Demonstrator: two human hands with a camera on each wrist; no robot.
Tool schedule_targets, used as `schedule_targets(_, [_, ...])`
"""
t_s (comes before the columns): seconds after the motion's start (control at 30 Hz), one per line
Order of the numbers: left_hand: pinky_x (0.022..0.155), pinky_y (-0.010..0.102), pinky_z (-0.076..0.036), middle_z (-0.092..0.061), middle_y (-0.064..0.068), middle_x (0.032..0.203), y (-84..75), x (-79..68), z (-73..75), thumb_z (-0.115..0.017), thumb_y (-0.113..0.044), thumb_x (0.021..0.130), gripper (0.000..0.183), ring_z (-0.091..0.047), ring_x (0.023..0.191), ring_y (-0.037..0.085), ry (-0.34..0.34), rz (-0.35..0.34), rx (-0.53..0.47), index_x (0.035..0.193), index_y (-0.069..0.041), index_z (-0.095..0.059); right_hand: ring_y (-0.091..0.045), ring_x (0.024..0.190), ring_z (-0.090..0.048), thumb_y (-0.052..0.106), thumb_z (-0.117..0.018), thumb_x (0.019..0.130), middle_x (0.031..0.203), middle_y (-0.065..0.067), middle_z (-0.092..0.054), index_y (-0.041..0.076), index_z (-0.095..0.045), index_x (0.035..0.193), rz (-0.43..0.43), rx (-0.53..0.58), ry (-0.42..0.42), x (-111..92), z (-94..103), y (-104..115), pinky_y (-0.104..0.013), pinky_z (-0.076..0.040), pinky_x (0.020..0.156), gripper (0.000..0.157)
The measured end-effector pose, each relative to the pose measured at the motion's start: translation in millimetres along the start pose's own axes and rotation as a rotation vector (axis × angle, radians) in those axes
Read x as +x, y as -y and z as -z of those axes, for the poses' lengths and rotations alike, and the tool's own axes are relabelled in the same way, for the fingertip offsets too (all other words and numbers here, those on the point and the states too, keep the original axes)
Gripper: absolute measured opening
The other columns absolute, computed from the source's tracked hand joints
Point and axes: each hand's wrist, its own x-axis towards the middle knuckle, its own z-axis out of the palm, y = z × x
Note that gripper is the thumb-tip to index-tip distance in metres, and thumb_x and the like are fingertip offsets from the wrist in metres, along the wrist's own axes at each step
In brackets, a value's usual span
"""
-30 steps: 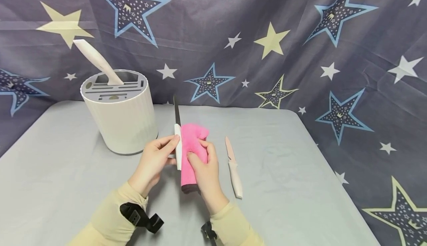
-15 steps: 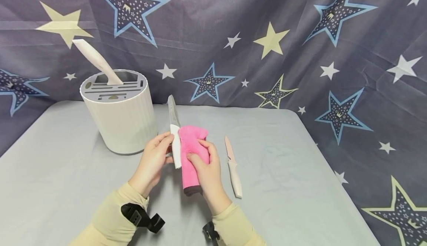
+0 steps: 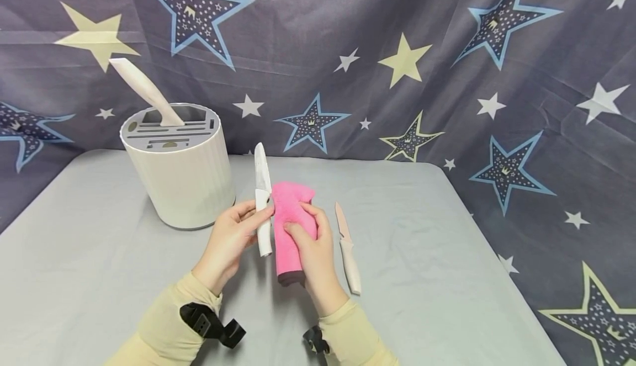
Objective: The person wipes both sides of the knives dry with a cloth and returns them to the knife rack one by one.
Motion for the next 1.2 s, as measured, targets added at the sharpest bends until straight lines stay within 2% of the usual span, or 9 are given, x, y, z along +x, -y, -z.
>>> schedule_targets(0.07, [0.061,0.023,-0.053,-0.073,0.006,0.099,0.4,-0.3,0.1,-0.07,-0.014,0.091,0.038,-0.063,0.071,0.005,0.006,0.004,0.012,0.125,0.001,-0.062,-0.017,0.086,-0.063,0.012,-0.067,0.087,0.121,-0.007,-0.058,0.017,-0.058,0.13,0.007,0.001,-0.005,0.9,0.4,0.7,-0.029,-0.054,0.072,0.045])
schedule_targets(0.13, [0.062,0.024,-0.053,-0.073,0.012,0.106,0.8,-0.7,0.0,-0.07,-0.014,0.091,0.044,-0.063,0.072,0.005,0.009,0.007,0.014,0.13,0.002,-0.056,-0.018,0.091,-0.063,0.012,-0.067,0.086,0.134,-0.005,-0.051,0.016,-0.058,0.13,0.022,-0.006,-0.014,1.9,0.7,0.9,-0.03,-0.054,0.074,0.045])
schedule_targets(0.23, [0.062,0.023,-0.051,-0.07,0.019,0.115,0.6,-2.1,-0.2,-0.07,-0.014,0.091,0.049,-0.063,0.072,0.005,0.006,0.015,0.012,0.133,0.002,-0.048,-0.021,0.102,-0.06,0.012,-0.068,0.086,0.152,-0.002,-0.035,0.015,-0.06,0.129,0.042,-0.011,-0.024,3.3,0.8,0.6,-0.03,-0.053,0.078,0.044])
schedule_targets(0.33, [0.061,0.022,-0.051,-0.068,0.021,0.119,0.6,-3.3,-0.9,-0.069,-0.013,0.092,0.047,-0.063,0.072,0.005,0.006,0.025,-0.004,0.131,0.004,-0.048,-0.023,0.114,-0.054,0.013,-0.068,0.086,0.16,0.001,-0.019,0.014,-0.06,0.129,0.045,-0.007,-0.032,3.5,0.9,0.1,-0.03,-0.052,0.082,0.043])
schedule_targets(0.6, [0.062,0.024,-0.057,-0.065,0.016,0.118,2.7,-4.6,-0.7,-0.068,-0.011,0.092,0.041,-0.065,0.08,0.007,0.05,0.031,-0.021,0.13,0.0,-0.058,-0.022,0.111,-0.055,0.011,-0.067,0.087,0.152,0.0,-0.032,0.013,-0.059,0.129,0.033,0.031,-0.016,3.2,1.2,0.3,-0.029,-0.053,0.081,0.043])
schedule_targets(0.8, [0.063,0.022,-0.057,-0.063,0.016,0.119,2.6,-5.8,0.3,-0.068,-0.011,0.092,0.043,-0.065,0.083,0.007,0.057,0.033,-0.025,0.133,0.0,-0.059,-0.023,0.126,-0.045,0.012,-0.068,0.087,0.162,0.004,-0.015,0.012,-0.059,0.13,0.028,0.027,-0.021,1.3,1.8,-0.1,-0.029,-0.052,0.086,0.044])
schedule_targets(0.9, [0.063,0.022,-0.058,-0.063,0.016,0.118,2.1,-5.7,0.1,-0.068,-0.011,0.092,0.044,-0.065,0.082,0.007,0.046,0.039,-0.025,0.134,0.0,-0.058,-0.023,0.116,-0.053,0.012,-0.067,0.088,0.155,-0.002,-0.031,0.013,-0.058,0.13,0.028,0.035,-0.013,1.2,1.4,-0.7,-0.029,-0.053,0.082,0.044])
schedule_targets(1.03, [0.062,0.024,-0.058,-0.064,0.017,0.118,2.0,-5.5,-0.4,-0.067,-0.01,0.093,0.043,-0.065,0.081,0.006,0.038,0.041,-0.026,0.133,0.0,-0.058,-0.019,0.095,-0.061,0.012,-0.065,0.089,0.129,-0.008,-0.053,0.012,-0.055,0.131,0.026,0.05,-0.007,0.7,-0.7,-1.4,-0.029,-0.054,0.075,0.043])
schedule_targets(1.2, [0.062,0.025,-0.059,-0.065,0.019,0.119,3.1,-6.5,-0.4,-0.068,-0.008,0.092,0.041,-0.065,0.083,0.006,0.035,0.038,-0.025,0.132,0.002,-0.06,-0.017,0.091,-0.062,0.012,-0.065,0.089,0.122,-0.008,-0.055,0.012,-0.054,0.13,0.019,0.056,-0.013,-0.2,-3.7,-1.7,-0.028,-0.054,0.075,0.042])
